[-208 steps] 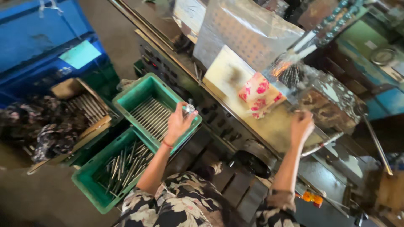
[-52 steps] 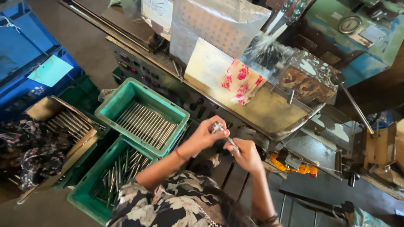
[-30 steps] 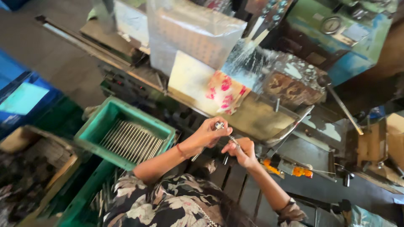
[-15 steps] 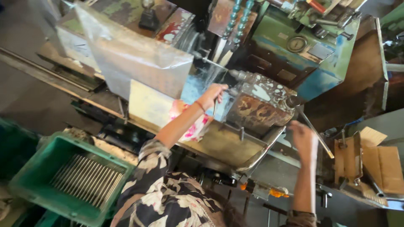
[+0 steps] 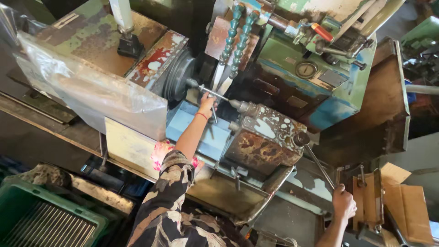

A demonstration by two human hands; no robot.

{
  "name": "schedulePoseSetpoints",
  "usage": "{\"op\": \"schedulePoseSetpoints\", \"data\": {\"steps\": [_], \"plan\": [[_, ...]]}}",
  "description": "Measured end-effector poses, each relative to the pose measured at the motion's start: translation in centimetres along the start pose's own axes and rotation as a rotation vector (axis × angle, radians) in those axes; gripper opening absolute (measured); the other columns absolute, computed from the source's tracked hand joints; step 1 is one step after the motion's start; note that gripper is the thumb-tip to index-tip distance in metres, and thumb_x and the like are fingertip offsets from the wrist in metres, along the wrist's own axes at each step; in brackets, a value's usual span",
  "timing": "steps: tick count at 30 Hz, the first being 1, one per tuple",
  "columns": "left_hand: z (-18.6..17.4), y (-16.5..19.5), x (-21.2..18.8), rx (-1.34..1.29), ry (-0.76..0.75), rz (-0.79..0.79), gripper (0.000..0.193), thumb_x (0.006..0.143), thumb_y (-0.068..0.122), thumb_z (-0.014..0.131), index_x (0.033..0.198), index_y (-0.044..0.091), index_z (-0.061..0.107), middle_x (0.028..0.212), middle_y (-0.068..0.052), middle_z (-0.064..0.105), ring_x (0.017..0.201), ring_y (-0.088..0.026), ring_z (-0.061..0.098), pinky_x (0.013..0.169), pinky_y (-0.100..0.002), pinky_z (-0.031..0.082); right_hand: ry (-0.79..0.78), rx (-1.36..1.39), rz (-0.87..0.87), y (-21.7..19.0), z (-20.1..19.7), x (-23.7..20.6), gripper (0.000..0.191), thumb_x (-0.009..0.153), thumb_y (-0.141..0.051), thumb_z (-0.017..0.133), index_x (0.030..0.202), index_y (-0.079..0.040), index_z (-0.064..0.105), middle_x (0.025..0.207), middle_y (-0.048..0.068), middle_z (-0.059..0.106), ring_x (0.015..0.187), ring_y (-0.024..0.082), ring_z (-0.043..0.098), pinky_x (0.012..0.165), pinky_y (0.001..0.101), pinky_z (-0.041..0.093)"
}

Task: The person picks metal rod blanks from a green crate, loads a rod into the lathe chuck, operates the lathe to machine it, then places the finished part into a second crate, repeating the cycle. They occasionally handle a wrench-like tool while working at the machine.

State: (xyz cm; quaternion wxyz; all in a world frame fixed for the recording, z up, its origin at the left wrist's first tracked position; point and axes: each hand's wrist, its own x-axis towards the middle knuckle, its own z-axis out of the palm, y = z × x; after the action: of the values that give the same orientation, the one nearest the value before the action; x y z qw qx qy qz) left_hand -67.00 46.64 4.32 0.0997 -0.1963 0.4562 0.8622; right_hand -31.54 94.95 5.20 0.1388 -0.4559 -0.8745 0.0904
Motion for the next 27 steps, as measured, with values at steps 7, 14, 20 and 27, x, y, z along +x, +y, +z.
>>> {"op": "schedulePoseSetpoints", "data": {"steps": [7,14,20,27], "plan": [[-0.3,-0.7,2.6,-0.109,-0.102,-0.002,0.044,0.095,0.012,0.063,0.134,0.023,0.048,0.096,-0.006,0.064,0.073,-0.021,0.063,0.061,-0.040,0.052,0.159,-0.049,0.034,-0.5,1.6,-2.5,0.064,0.110,-0.057,0.047,0.096,-0.004,0.080,0.093,0.032,0.072,0.091,0.057,0.067,0.078,0.0641,0.053],[-0.2,-1.0,3.5,-0.125,-0.184,-0.014,0.040,0.098,0.017,0.065,0.134,0.020,0.047,0.093,-0.007,0.058,0.074,-0.023,0.063,0.061,-0.042,0.051,0.237,-0.020,0.033,-0.7,2.5,-2.2,0.052,0.107,-0.050,0.050,0.104,-0.008,0.081,0.092,0.031,0.072,0.089,0.056,0.068,0.077,0.0636,0.053],[-0.2,-0.9,3.7,-0.177,-0.133,-0.018,0.050,0.095,0.019,0.067,0.137,0.026,0.041,0.098,-0.006,0.064,0.078,-0.022,0.066,0.066,-0.041,0.054,0.234,-0.043,0.034,-0.8,2.7,-2.4,0.056,0.110,-0.049,0.052,0.094,-0.004,0.080,0.089,0.030,0.071,0.086,0.055,0.068,0.074,0.0637,0.052],[-0.3,-1.0,4.2,-0.173,-0.067,-0.004,0.030,0.096,0.020,0.068,0.118,0.020,0.047,0.095,-0.005,0.061,0.076,-0.023,0.062,0.061,-0.044,0.053,0.220,-0.029,0.006,-0.9,2.1,-1.8,0.051,0.104,-0.051,0.054,0.102,-0.007,0.080,0.089,0.031,0.071,0.085,0.056,0.067,0.074,0.0632,0.052]]}}
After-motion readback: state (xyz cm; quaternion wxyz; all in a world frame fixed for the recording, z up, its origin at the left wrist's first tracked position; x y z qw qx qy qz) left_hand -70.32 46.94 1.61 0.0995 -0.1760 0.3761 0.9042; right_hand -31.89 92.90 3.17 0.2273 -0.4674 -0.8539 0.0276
